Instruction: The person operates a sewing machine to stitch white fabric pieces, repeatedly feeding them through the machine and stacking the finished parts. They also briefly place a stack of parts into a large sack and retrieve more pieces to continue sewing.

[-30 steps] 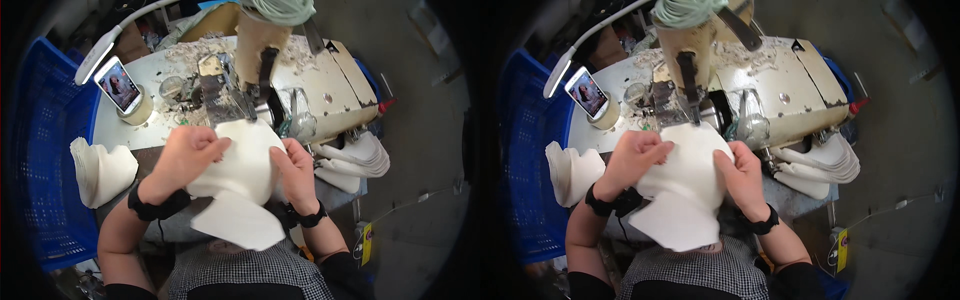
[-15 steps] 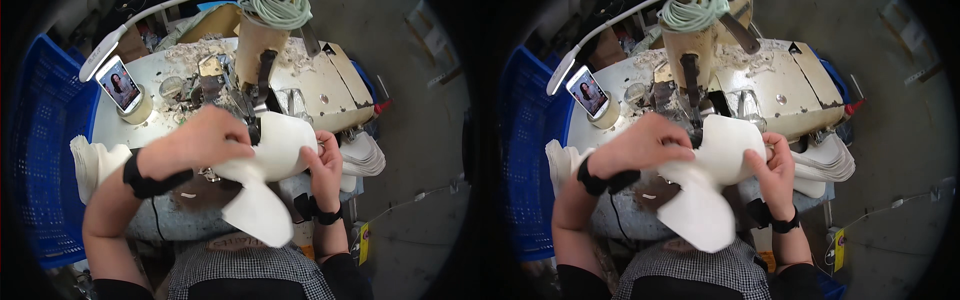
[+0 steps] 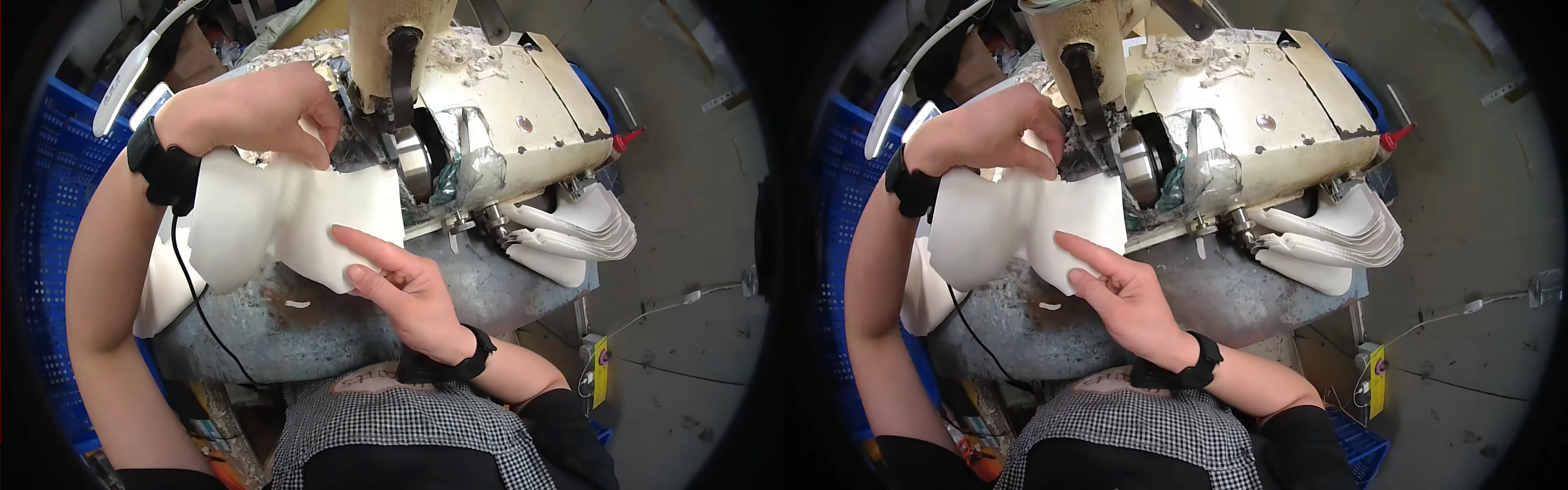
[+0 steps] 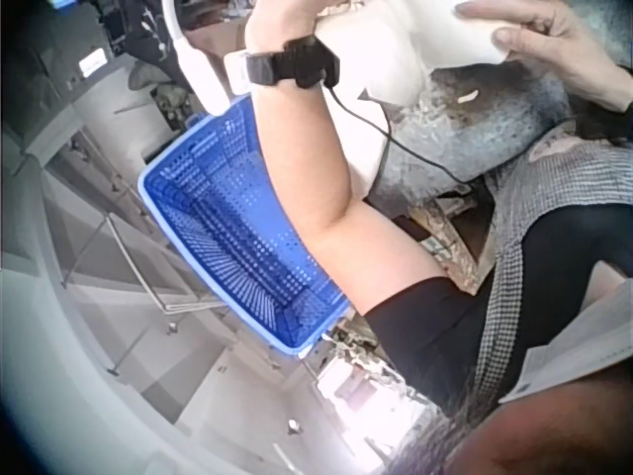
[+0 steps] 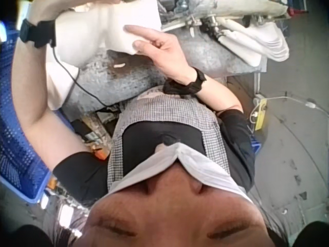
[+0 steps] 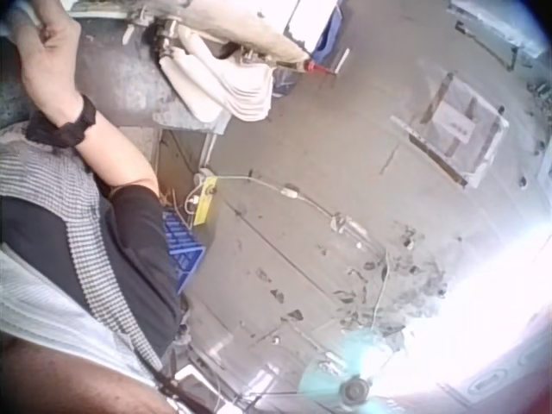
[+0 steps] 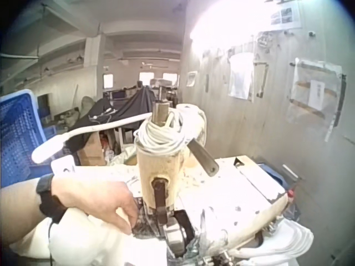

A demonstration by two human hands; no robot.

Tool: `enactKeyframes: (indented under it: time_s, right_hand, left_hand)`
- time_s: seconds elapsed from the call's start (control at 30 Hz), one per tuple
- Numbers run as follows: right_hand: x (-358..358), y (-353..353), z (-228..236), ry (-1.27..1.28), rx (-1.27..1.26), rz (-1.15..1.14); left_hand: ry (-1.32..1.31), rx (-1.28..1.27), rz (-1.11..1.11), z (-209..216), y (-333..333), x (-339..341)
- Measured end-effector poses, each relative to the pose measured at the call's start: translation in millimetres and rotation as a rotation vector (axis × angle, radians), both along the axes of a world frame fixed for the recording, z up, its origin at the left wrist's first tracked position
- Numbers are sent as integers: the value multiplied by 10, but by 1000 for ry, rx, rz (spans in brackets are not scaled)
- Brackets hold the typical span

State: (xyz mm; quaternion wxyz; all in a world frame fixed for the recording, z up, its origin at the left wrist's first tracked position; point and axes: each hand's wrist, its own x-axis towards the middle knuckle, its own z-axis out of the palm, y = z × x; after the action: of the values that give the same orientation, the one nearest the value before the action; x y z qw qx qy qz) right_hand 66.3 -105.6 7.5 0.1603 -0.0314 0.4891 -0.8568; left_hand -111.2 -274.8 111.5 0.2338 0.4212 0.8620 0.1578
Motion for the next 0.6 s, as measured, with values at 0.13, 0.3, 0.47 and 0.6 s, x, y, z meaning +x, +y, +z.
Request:
enactKeyframes:
  time_s: [0.13, 0.3, 0.47, 0.6]
  right_hand:
    - [-42, -42, -31, -8, 81, -17]
    - [-19, 119, -75, 43, 128, -121]
    - [58, 250, -150, 90, 142, -209]
    - [71, 405, -213, 109, 218, -203]
  left_hand:
    - [30, 47, -50, 9, -14, -30]
    - [51, 108, 32, -23, 54, 34]
    - [108, 198, 152, -211, 153, 95]
    - [70, 205, 259, -189, 201, 222]
